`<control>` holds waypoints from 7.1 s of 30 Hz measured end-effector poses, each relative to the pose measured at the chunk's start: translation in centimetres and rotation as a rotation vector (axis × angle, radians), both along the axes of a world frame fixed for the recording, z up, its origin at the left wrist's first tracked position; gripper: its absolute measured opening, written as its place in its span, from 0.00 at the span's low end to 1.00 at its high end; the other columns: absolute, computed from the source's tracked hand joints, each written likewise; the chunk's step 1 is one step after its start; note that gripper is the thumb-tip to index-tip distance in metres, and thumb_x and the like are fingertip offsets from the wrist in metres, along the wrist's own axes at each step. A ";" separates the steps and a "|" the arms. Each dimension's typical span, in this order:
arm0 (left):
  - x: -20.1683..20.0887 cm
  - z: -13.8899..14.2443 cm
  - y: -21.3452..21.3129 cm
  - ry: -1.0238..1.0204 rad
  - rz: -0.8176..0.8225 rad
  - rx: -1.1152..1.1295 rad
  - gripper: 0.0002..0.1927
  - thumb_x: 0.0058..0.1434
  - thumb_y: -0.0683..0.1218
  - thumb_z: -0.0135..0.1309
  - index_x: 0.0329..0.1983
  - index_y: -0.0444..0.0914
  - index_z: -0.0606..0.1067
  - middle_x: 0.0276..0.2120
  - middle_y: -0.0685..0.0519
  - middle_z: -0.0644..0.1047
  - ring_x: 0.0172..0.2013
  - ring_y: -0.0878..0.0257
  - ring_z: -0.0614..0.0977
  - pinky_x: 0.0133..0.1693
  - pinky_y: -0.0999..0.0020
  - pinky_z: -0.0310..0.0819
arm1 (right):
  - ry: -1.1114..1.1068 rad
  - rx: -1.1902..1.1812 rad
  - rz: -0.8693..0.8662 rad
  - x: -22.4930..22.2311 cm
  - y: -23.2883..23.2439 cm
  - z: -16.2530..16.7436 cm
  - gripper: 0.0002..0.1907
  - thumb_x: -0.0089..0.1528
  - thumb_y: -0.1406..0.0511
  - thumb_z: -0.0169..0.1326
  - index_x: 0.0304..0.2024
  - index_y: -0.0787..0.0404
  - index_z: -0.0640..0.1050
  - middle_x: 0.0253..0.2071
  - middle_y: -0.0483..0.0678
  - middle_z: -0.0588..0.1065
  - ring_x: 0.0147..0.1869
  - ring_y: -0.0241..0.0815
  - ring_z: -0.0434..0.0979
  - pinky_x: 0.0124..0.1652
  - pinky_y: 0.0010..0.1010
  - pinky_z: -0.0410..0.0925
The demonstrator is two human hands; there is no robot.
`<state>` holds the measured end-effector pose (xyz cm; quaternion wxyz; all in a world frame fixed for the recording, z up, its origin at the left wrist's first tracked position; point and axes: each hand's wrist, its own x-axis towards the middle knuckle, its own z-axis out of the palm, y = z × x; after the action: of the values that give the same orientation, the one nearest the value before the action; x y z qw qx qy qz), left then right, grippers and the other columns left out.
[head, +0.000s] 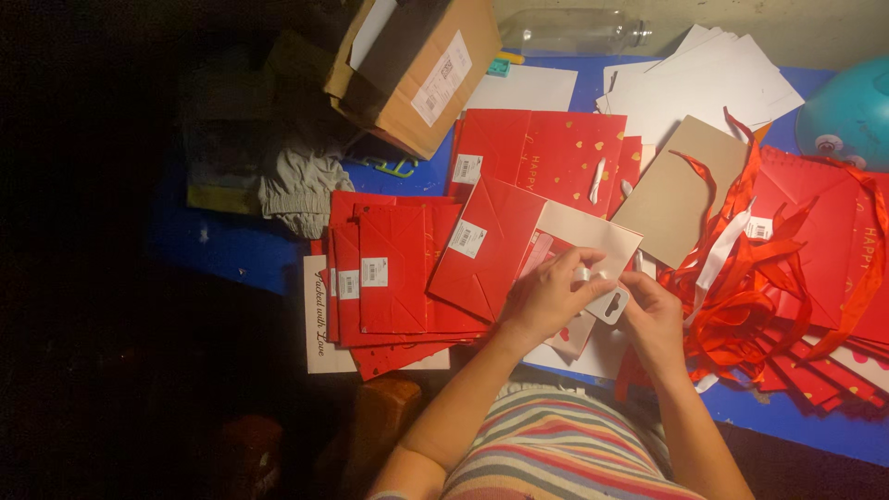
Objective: The person ties white and red ribbons around red envelopes and gift boxes on a blue table. They repeatedly thread ribbons through slots, tie knots, and adjust the bows while handling multiple envelopes and boxes.
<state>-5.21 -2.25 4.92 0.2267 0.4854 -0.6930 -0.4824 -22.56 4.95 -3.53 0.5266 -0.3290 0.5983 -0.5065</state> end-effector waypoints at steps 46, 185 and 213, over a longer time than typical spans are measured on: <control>0.1 -2.3 0.6 0.005 0.049 -0.189 0.09 0.67 0.52 0.56 0.43 0.43 0.76 0.28 0.52 0.81 0.27 0.56 0.82 0.27 0.58 0.72 | 0.190 -0.142 -0.047 1.0 -0.4 0.3 0.10 0.67 0.69 0.55 0.49 0.67 0.79 0.41 0.42 0.79 0.43 0.28 0.76 0.43 0.22 0.69; 2.6 -2.8 2.3 0.119 0.009 -0.051 0.08 0.62 0.49 0.62 0.39 0.39 0.80 0.30 0.53 0.82 0.28 0.63 0.84 0.33 0.69 0.78 | 0.765 -0.334 0.077 3.1 2.2 5.0 0.19 0.58 0.75 0.56 0.54 0.64 0.76 0.49 0.53 0.73 0.36 0.43 0.73 0.38 0.32 0.69; 3.2 -3.1 1.8 0.103 -0.048 -0.057 0.09 0.61 0.50 0.63 0.40 0.41 0.81 0.32 0.51 0.83 0.34 0.60 0.84 0.39 0.64 0.78 | 1.020 -0.331 0.172 2.0 1.5 4.0 0.14 0.56 0.70 0.60 0.45 0.57 0.80 0.41 0.53 0.74 0.44 0.55 0.76 0.41 0.43 0.69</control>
<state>-2.02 -0.48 1.78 0.2643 0.4364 -0.7053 -0.4922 -20.57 6.50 0.51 0.1503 -0.6592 0.6611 -0.3252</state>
